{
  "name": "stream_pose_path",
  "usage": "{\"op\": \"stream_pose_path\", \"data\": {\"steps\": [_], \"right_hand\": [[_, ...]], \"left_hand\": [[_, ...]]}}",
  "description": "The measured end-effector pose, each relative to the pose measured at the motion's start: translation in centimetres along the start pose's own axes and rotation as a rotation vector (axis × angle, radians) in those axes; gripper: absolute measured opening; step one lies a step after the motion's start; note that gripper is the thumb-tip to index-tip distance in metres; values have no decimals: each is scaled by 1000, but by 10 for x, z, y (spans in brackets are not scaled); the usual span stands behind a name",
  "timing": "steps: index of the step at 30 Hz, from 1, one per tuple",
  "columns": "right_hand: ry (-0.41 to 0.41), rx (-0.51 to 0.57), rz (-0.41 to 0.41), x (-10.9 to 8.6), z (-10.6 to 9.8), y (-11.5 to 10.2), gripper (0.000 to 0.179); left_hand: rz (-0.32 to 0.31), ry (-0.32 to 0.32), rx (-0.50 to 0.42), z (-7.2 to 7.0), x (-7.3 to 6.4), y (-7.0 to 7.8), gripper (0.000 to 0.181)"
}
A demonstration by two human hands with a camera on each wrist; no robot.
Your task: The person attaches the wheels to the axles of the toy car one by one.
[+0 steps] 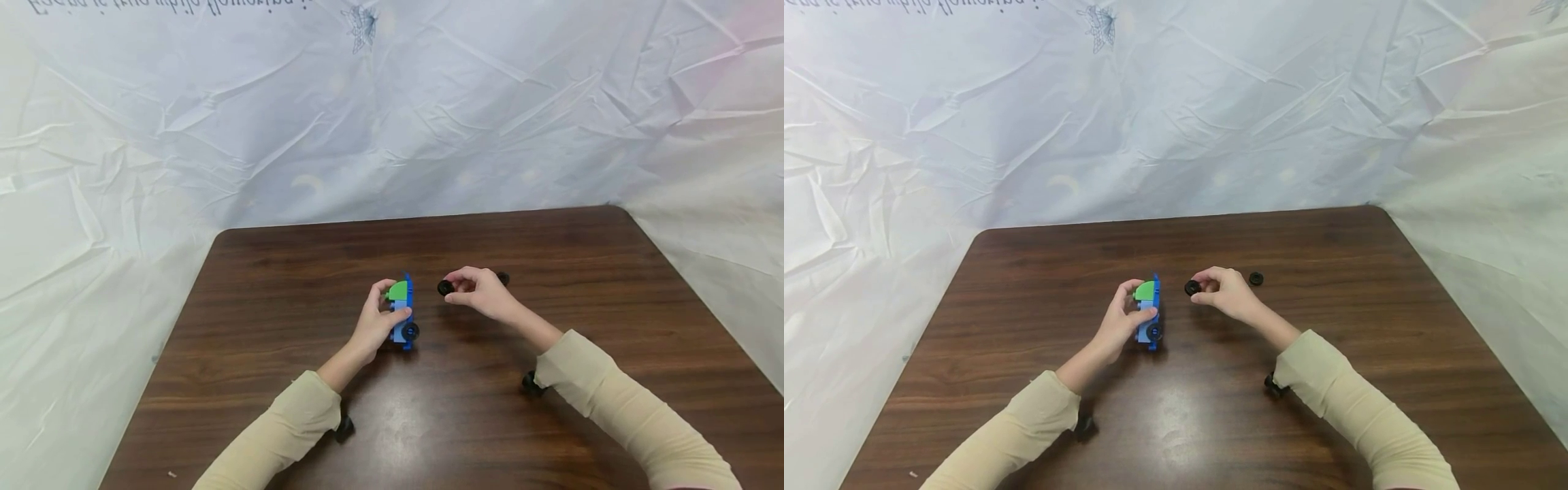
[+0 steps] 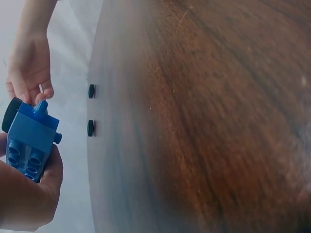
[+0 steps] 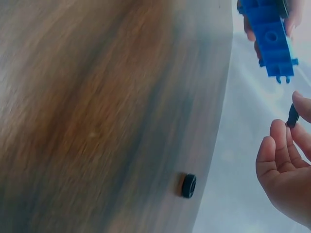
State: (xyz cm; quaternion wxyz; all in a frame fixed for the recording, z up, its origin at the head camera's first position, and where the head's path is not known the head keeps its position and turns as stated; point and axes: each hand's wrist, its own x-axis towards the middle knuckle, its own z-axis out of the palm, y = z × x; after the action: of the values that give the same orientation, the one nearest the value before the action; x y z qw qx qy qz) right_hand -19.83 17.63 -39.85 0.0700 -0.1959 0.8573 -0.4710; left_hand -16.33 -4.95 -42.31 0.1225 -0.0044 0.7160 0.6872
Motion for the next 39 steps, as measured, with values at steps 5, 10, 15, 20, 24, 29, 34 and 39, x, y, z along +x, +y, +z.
{"op": "stream_pose_path", "data": {"steps": [5,10,15,20,24,29,34,39], "right_hand": [[-8,-20,-52,-1,7,-9,30],[-4,-35,-101,-1,14,-14,29],[1,-28,-143,-1,18,-20,28],[11,-47,-196,0,21,-22,29],[20,-61,-209,0,23,-24,30],[23,-97,-230,0,26,-26,32],[47,-147,-285,0,28,-28,32],[69,-187,-329,0,29,-29,33]], "left_hand": [[5,-18,18,1,-9,12,51],[9,-26,26,4,-18,25,48],[6,-43,12,6,-21,28,48],[15,-53,13,7,-21,28,49],[16,-58,19,8,-22,28,49],[10,-63,21,9,-23,30,49],[9,-70,20,10,-24,31,49],[13,-81,20,11,-25,32,49]]}}
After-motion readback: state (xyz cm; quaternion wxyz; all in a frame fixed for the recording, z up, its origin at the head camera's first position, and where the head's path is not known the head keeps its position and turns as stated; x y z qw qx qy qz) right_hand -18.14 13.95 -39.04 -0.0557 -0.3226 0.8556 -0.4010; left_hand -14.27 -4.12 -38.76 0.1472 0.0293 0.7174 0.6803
